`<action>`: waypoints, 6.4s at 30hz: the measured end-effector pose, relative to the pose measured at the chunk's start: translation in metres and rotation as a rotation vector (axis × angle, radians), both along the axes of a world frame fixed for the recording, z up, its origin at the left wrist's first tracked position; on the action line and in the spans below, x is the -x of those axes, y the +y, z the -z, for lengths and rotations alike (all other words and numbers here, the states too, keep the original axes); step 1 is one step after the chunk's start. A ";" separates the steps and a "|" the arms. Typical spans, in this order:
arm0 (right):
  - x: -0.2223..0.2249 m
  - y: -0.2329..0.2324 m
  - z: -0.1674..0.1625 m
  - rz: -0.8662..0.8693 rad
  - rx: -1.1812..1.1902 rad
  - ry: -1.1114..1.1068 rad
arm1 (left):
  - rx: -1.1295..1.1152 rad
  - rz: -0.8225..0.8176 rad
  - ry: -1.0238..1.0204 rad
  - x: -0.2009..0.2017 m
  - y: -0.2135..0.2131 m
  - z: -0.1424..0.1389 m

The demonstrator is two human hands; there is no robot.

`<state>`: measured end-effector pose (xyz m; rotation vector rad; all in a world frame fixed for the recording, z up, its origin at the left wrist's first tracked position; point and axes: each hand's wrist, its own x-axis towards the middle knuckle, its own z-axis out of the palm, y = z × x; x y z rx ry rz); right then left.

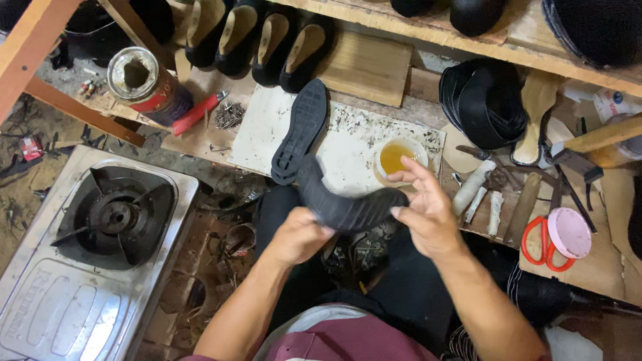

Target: The person applies a yellow liquid to the bottom of several black shoe soles using their fingers. They pick up each sole, spread the liquid across the surface, and place it on a nearby wooden rack. The process is repeated for multiple soles.

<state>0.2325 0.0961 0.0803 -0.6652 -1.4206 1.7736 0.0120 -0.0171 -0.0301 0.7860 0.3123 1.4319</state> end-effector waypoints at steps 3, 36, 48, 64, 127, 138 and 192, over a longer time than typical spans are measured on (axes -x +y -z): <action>-0.007 0.005 -0.010 -0.107 -0.034 -0.124 | 0.040 0.263 -0.573 0.002 0.000 0.014; 0.037 -0.029 0.017 0.127 -1.275 -0.636 | 0.218 0.042 -0.420 -0.015 -0.004 -0.052; -0.015 0.049 0.021 0.172 -1.191 -1.147 | 0.179 -0.058 -0.361 -0.001 -0.010 -0.070; 0.037 -0.025 0.033 0.073 -0.937 -0.446 | 0.156 -0.045 -0.438 -0.006 0.010 -0.069; 0.094 -0.083 0.007 -0.078 -1.401 -0.587 | 0.013 -0.455 -0.685 0.044 0.032 -0.048; 0.118 -0.094 -0.003 -0.039 -0.785 -0.495 | 0.009 -0.873 -0.447 0.051 0.032 -0.072; 0.193 0.023 -0.003 -0.024 -1.206 -0.639 | 0.414 -0.853 0.328 0.057 -0.015 0.024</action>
